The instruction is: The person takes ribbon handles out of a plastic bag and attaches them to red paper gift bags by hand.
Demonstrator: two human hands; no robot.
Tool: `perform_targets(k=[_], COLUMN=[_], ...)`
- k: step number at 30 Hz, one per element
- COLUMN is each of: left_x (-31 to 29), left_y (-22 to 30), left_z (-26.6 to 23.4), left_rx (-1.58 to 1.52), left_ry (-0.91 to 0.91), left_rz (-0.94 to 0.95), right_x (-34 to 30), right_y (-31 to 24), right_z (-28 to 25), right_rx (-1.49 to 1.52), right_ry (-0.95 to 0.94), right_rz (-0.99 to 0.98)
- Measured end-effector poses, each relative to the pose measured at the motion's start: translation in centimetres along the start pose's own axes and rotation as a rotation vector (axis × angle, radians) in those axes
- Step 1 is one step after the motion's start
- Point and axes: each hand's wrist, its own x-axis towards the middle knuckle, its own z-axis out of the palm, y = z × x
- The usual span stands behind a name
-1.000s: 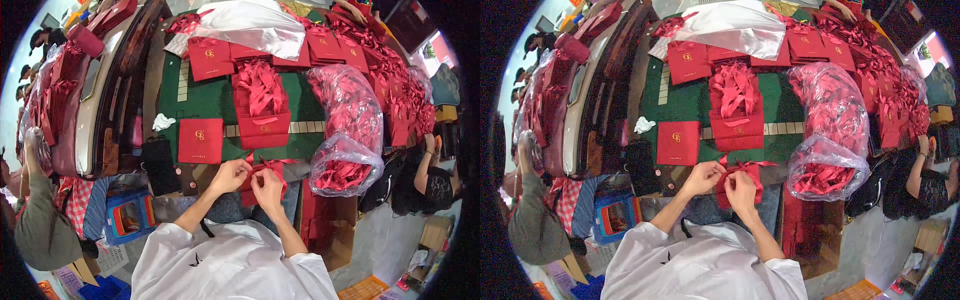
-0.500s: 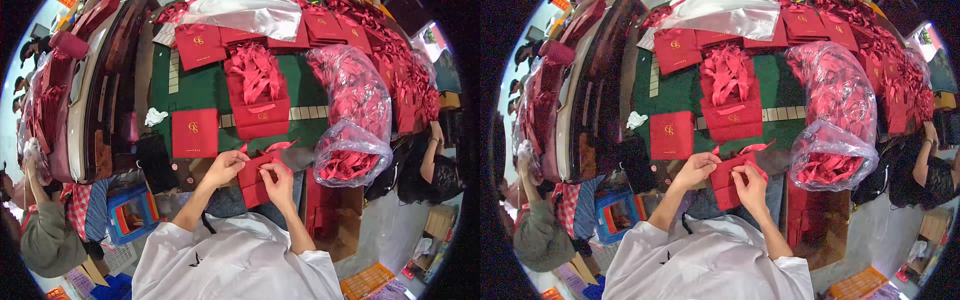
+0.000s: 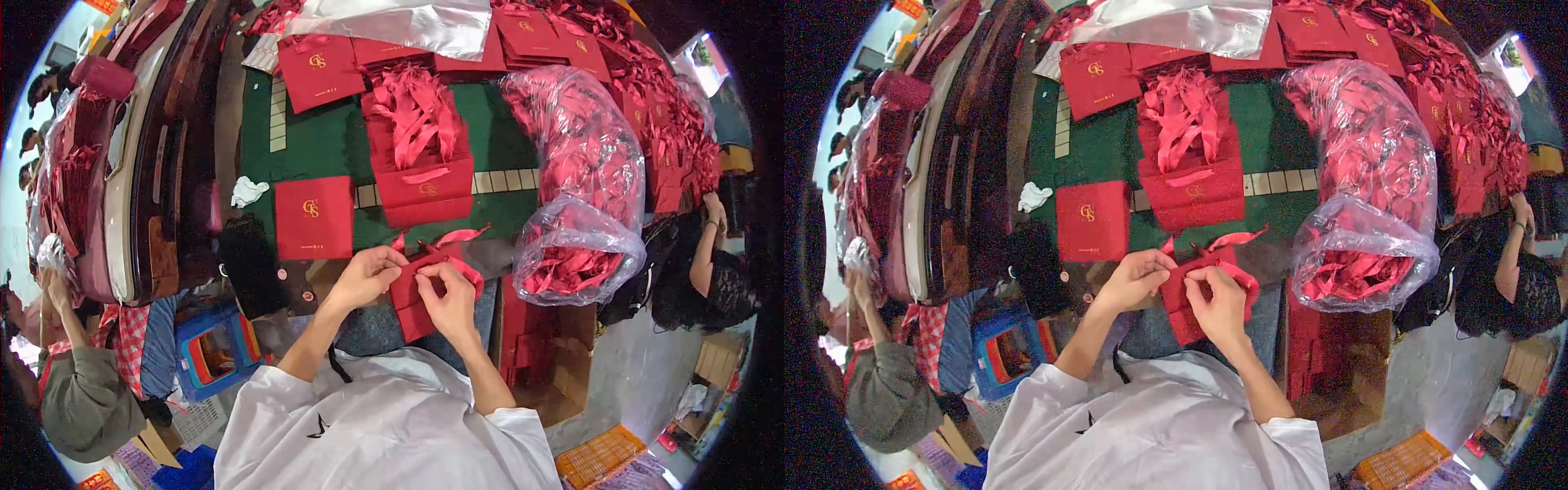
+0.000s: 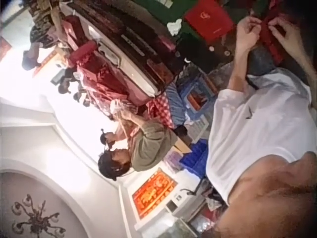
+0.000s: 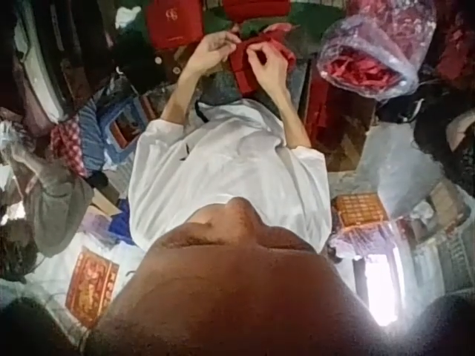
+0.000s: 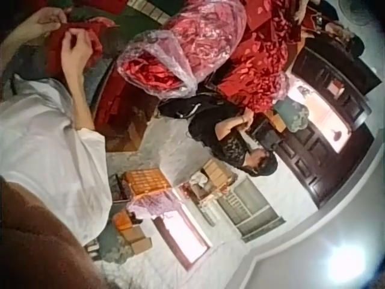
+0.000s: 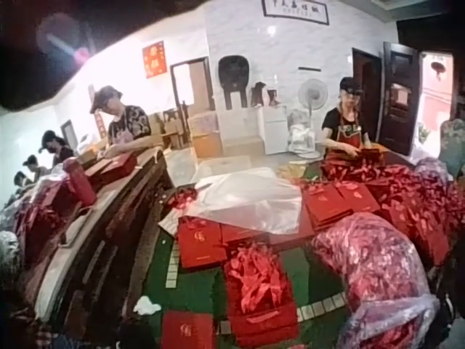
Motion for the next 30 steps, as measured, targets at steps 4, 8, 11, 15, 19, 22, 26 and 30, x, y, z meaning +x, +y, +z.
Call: perform_targets(k=[4, 8, 11, 15, 19, 22, 26, 30], left_x=[0.5, 0.2, 0.2, 0.5, 0.6, 0.2, 0.2, 0.5], left_y=[-2.2, -1.4, -2.1, -3.4, -3.6, -2.1, -0.7, -1.9], left_z=[0.3, 1.3, 1.6, 0.7, 0.4, 1.0, 2.0, 1.3], left_rx=[0.108, 0.251, 0.294, 0.219, 0.342, 0.415, 0.485, 0.529], left_ry=[0.093, 0.205, 0.266, 0.212, 0.173, 0.177, 0.232, 0.306], left_rz=[0.161, 0.238, 0.297, 0.305, 0.308, 0.353, 0.276, 0.379], right_x=[0.0, -0.3, -0.6, -0.9, -1.1, -0.8, -0.6, -0.5], right_y=[0.3, 0.5, 1.3, 1.3, 2.0, 2.9, 3.8, 1.5], right_z=[0.5, 1.6, 2.6, 2.7, 2.3, 2.8, 3.3, 2.3], right_rx=[-0.087, -0.261, -0.328, -0.147, -0.034, -0.170, -0.227, -0.136], right_ry=[0.032, 0.104, 0.148, 0.163, 0.122, 0.181, 0.220, 0.155], right_rz=[-0.038, -0.272, -0.319, -0.243, -0.175, -0.387, -0.418, -0.268])
